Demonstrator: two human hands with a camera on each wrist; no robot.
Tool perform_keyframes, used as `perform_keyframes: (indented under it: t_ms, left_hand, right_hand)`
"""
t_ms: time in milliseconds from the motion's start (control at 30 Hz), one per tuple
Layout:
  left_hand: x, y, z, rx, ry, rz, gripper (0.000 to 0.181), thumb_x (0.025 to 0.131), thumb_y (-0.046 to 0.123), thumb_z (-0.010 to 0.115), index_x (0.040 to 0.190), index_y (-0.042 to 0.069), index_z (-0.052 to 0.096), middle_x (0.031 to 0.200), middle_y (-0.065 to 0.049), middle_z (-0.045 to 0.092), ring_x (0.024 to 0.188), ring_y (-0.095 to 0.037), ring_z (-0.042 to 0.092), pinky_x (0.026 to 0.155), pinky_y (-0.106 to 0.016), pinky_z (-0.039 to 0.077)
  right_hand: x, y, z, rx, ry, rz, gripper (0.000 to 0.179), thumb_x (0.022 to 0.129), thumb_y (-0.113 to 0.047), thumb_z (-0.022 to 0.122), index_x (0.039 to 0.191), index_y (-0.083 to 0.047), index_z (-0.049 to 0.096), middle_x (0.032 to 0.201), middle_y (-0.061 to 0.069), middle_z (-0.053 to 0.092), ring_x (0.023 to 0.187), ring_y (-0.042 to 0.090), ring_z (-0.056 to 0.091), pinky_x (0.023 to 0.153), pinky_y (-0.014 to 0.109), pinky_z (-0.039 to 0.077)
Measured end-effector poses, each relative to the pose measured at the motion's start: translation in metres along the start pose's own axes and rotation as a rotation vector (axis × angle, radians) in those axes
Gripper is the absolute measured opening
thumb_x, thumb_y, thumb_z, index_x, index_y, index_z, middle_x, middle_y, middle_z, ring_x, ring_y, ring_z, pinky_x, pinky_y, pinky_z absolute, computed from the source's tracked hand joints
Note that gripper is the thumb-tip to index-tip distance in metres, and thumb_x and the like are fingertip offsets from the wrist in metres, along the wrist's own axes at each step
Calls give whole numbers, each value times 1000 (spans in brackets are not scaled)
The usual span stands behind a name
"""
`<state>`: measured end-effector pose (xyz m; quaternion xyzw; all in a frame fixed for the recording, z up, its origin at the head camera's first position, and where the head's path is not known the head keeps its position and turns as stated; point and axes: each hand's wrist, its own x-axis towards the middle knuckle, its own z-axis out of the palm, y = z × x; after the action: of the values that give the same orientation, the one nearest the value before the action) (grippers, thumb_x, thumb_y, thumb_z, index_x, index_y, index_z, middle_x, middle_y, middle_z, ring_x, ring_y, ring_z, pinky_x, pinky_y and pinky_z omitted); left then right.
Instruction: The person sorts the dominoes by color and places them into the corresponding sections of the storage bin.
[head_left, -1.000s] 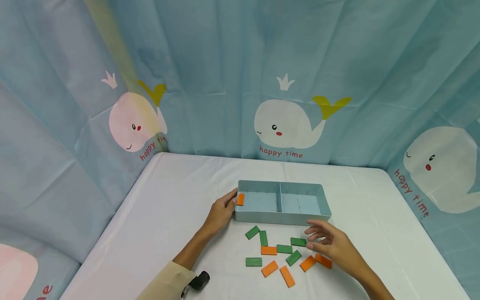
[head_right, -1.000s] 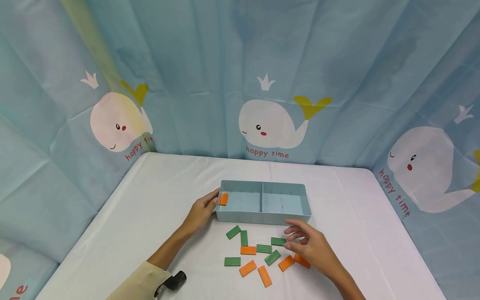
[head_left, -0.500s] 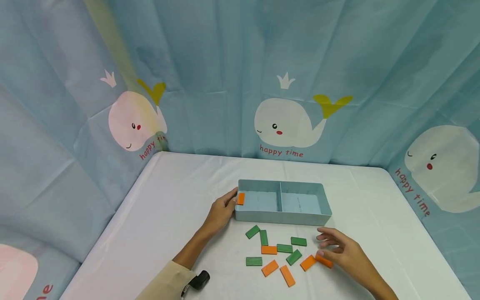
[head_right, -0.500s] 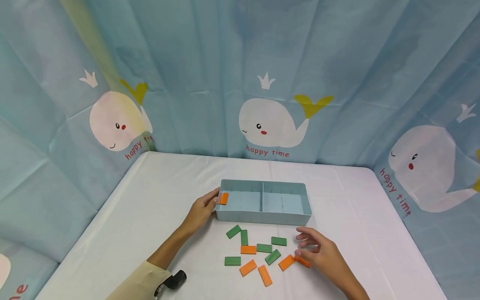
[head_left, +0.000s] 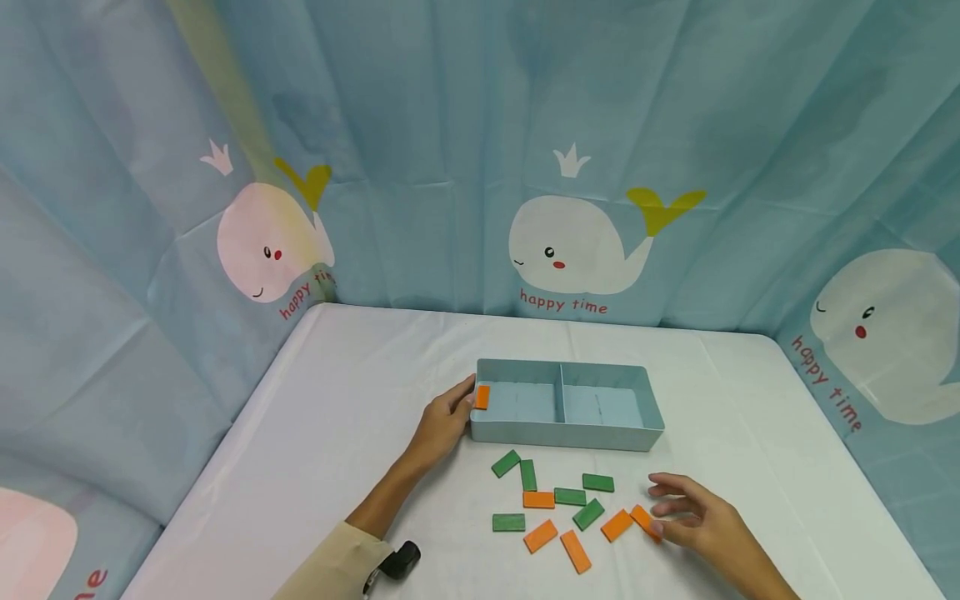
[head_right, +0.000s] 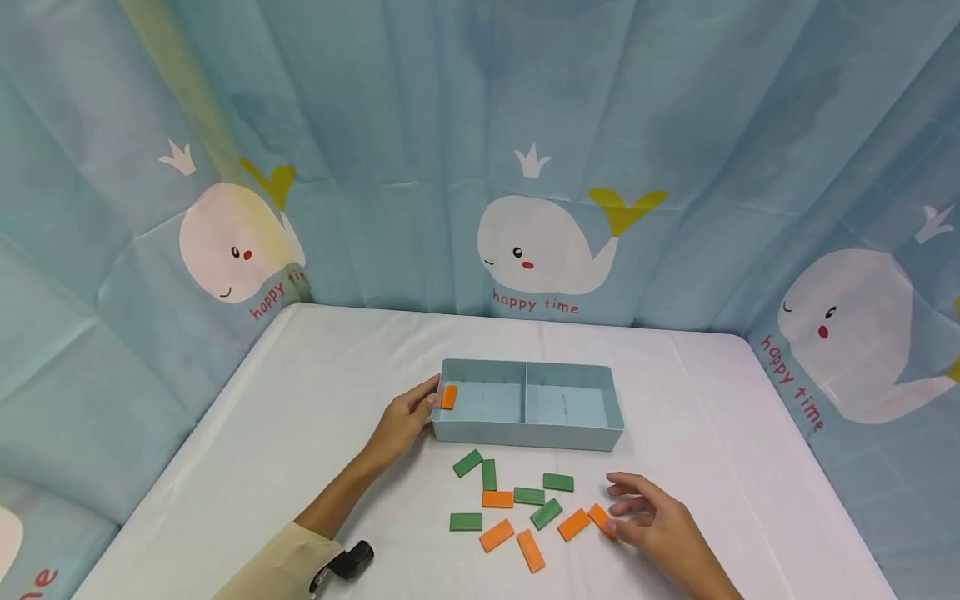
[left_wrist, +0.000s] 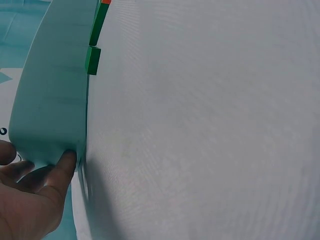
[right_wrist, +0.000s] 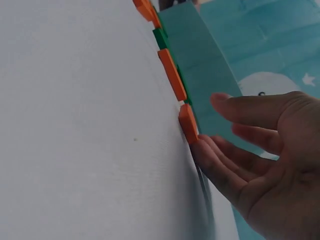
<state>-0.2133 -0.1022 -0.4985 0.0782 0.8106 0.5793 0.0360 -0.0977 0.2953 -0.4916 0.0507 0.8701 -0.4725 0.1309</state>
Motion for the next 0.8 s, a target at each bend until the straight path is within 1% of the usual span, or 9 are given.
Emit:
perform_keyframes:
  t_ms: [100, 233, 300, 400, 600, 800]
  left_hand:
    - [0, 0, 0, -4, 0, 1, 53, 115, 24, 48, 164, 8, 39, 169, -4, 41, 158, -29, 34, 128, -53, 31]
    - [1, -1, 0, -1, 8, -2, 52, 114, 22, 48, 164, 9, 39, 168, -5, 41, 158, -30, 34, 128, -55, 32]
    - [0, -1, 0, -1, 8, -7, 52, 114, 22, 48, 164, 10, 40, 168, -4, 41, 158, -30, 35, 128, -54, 32]
    - [0, -1, 0, -3, 7, -12, 52, 114, 23, 48, 164, 10, 40, 168, -4, 42, 158, -29, 35, 128, -54, 32]
    - [0, 0, 0, -4, 10, -15, 52, 114, 22, 49, 164, 9, 40, 168, -5, 42, 157, -29, 35, 127, -54, 33]
    - [0, -1, 0, -11, 9, -18, 52, 114, 23, 49, 164, 11, 40, 168, -4, 41, 158, -29, 35, 128, -53, 33]
  right_hand:
    - [-3, 4, 1, 37, -24, 2, 68, 86, -10, 87, 147, -6, 59, 135, 14, 68, 94, 10, 71, 76, 25, 62]
    - [-4, 8, 0, 82, -86, -43, 67, 85, 1, 82, 147, 1, 58, 140, 23, 64, 88, 14, 71, 75, 26, 63]
    - [-4, 10, 0, 94, -118, -62, 68, 84, 3, 82, 147, 3, 57, 143, 27, 61, 86, 15, 71, 75, 26, 63]
    - [-4, 8, 0, 94, -144, -77, 70, 81, 4, 84, 146, 3, 58, 145, 29, 59, 85, 16, 70, 74, 26, 63]
    - [-3, 8, 2, 72, -154, -131, 75, 76, -1, 91, 144, 2, 59, 142, 28, 61, 86, 13, 66, 70, 24, 61]
    - [-2, 8, 5, 0, -130, -175, 73, 75, -3, 94, 141, -2, 64, 135, 23, 67, 84, 10, 63, 66, 23, 58]
